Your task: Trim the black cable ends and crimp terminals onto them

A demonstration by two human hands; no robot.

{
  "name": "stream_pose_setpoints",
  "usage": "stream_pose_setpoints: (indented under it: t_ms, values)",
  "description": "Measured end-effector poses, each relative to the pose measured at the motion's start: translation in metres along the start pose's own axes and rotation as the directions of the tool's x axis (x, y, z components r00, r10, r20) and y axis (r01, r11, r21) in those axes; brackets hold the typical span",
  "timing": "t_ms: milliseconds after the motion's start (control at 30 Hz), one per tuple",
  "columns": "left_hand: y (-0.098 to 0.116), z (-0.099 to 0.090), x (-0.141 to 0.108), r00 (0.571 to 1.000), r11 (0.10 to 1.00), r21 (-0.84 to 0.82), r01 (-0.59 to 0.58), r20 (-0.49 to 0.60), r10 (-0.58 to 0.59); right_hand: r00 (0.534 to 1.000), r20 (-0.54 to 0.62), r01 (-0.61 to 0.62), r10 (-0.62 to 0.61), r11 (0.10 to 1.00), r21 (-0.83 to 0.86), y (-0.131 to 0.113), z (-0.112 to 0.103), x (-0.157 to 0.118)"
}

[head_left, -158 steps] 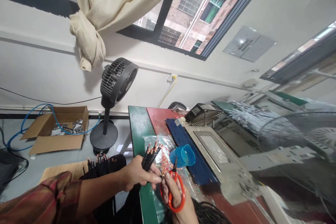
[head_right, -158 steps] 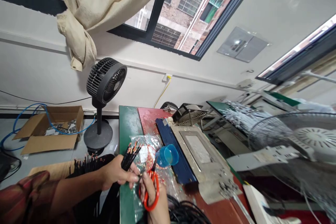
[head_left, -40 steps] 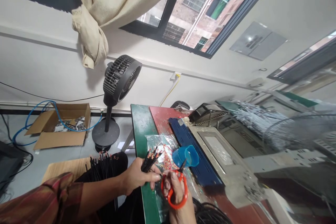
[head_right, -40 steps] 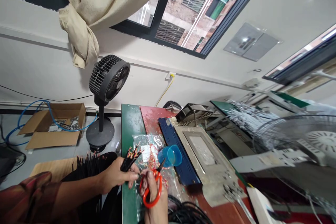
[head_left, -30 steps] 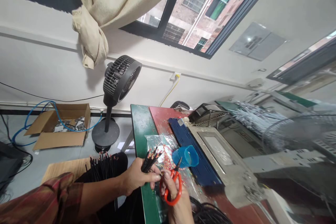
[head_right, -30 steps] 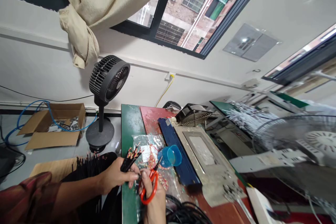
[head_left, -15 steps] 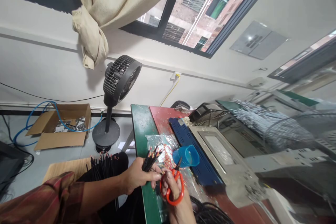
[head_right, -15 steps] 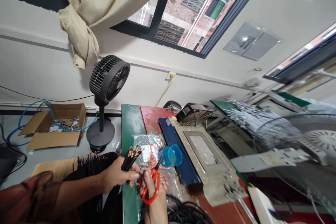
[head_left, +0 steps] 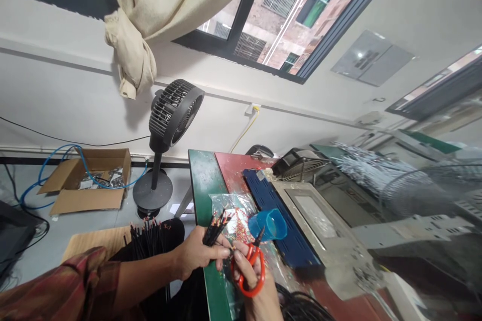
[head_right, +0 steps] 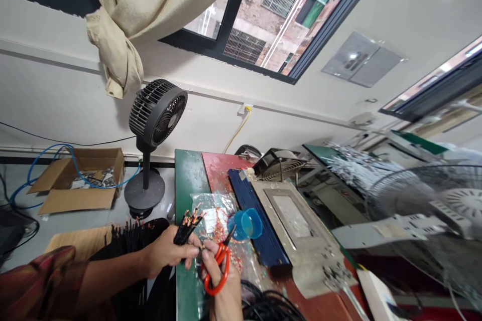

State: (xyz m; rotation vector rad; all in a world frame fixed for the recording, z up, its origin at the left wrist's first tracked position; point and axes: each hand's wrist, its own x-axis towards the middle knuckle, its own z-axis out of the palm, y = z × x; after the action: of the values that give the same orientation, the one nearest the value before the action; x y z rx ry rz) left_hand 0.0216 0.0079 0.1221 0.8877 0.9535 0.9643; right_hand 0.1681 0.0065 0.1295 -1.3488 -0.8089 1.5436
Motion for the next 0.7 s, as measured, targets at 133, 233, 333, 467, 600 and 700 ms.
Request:
stream_pose_setpoints:
  t_ms: [133,233,333,467,600,700]
  values:
    - [-0.001,0.000,0.001,1.000,1.000,-0.003,-0.022,0.000,0.022,1.000,0.017,0.024,-0.024,0.999,-0.024,0.002,-0.001,0.003]
    - [-0.001,0.000,0.001,1.000,1.000,0.004,-0.026,-0.002,0.026,0.999,0.019,0.040,-0.039,0.999,-0.036,0.003,-0.002,0.004]
    - [-0.002,0.000,0.000,0.999,0.999,0.006,-0.046,0.011,0.046,0.998,-0.003,0.060,-0.060,0.997,-0.058,0.004,0.000,0.002]
    - [-0.002,0.001,-0.001,0.997,0.998,0.006,-0.057,0.055,0.056,0.990,-0.102,0.093,-0.102,0.992,-0.084,0.003,0.007,-0.003]
    - [-0.002,0.001,0.000,1.000,1.000,-0.018,0.000,-0.013,0.000,0.946,-0.210,0.206,-0.245,0.960,-0.189,0.003,0.006,-0.004]
    - [0.000,-0.003,0.002,0.992,0.989,-0.117,0.095,-0.070,-0.104,0.822,-0.113,0.445,-0.558,0.753,-0.485,0.004,-0.002,-0.001]
